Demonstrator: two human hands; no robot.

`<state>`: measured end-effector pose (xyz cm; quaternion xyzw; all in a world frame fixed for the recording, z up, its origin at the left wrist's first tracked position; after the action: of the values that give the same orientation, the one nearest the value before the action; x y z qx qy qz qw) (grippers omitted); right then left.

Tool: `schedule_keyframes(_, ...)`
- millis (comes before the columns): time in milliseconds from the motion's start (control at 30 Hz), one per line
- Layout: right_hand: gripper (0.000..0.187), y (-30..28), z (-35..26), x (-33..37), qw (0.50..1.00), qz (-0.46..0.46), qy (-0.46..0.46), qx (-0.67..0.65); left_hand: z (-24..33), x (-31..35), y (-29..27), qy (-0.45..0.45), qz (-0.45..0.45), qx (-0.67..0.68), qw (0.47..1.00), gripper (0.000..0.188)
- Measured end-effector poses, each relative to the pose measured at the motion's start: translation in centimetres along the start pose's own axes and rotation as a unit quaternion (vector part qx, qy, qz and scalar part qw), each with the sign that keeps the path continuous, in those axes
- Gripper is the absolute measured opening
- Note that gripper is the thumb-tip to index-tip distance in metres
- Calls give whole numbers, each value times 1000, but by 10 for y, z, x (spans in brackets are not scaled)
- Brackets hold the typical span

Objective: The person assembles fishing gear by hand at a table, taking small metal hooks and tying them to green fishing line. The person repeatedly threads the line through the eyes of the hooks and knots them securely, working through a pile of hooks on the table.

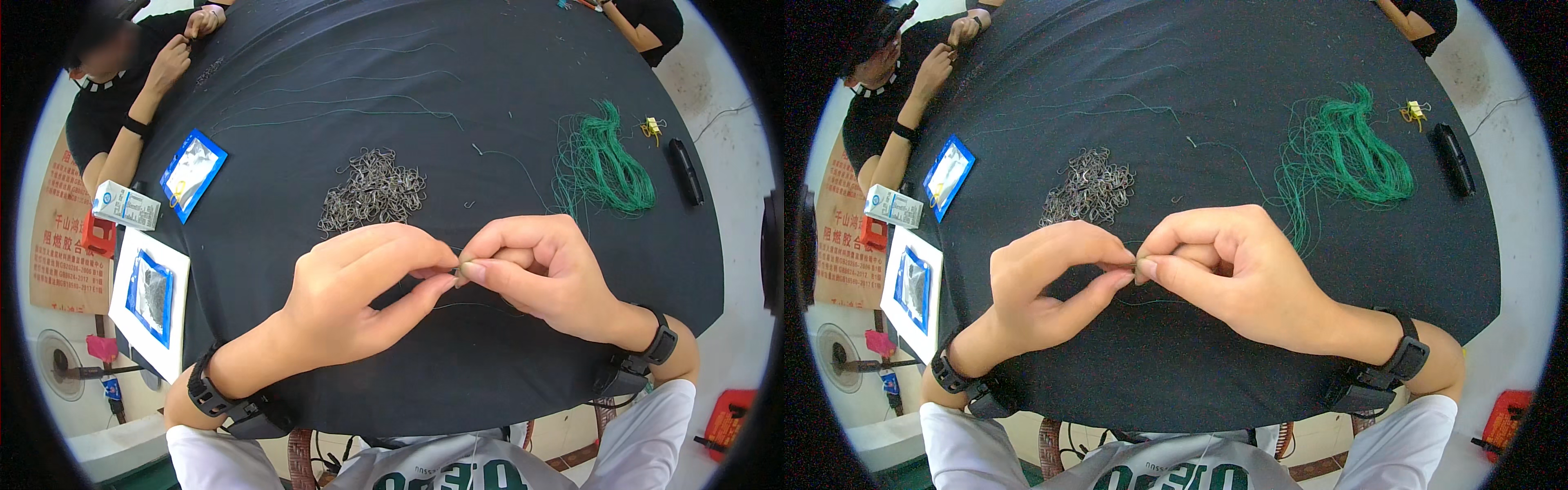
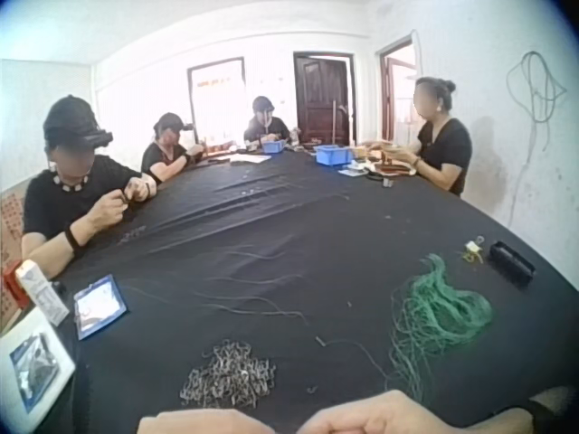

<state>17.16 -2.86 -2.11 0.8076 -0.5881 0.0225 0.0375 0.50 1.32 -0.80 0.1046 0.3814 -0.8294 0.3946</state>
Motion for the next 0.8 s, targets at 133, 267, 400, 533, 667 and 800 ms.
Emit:
schedule_keyframes(133, 10, 0, 3, -1, 999, 3, -19, 36, -2, 0, 2, 22, 19, -12, 1000, 15)
schedule_keyframes(267, 11, 0, 2, -3, 999, -2, -22, 39, -2, -1, 1, 44, 25, -29, 998, 15)
schedule_keyframes(400, 13, 1, 4, -5, 1000, -8, -24, 18, -3, -2, 0, 27, 18, -28, 999, 15)
schedule_keyframes(533, 15, 2, 4, -5, 1000, -15, -11, -10, -3, -1, 0, 21, 26, -22, 999, 15)
schedule_keyframes(667, 16, 1, 5, -6, 999, -20, 0, -35, -4, -1, 0, 22, 33, -15, 999, 17)
schedule_keyframes(800, 16, 2, 4, -6, 999, -23, 10, -44, -4, -2, -1, 16, 27, -7, 999, 17)
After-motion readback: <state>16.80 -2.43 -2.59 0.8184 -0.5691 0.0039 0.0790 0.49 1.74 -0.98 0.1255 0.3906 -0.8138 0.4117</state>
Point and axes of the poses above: each hand's wrist, its own x-axis away from the middle knuckle, its own y-axis out of the palm, z = x × y, the point moved 4 cm from there along -x, towards the middle knuckle, and after that the axes turned 6 degrees about -y, right-handed, at the moved point
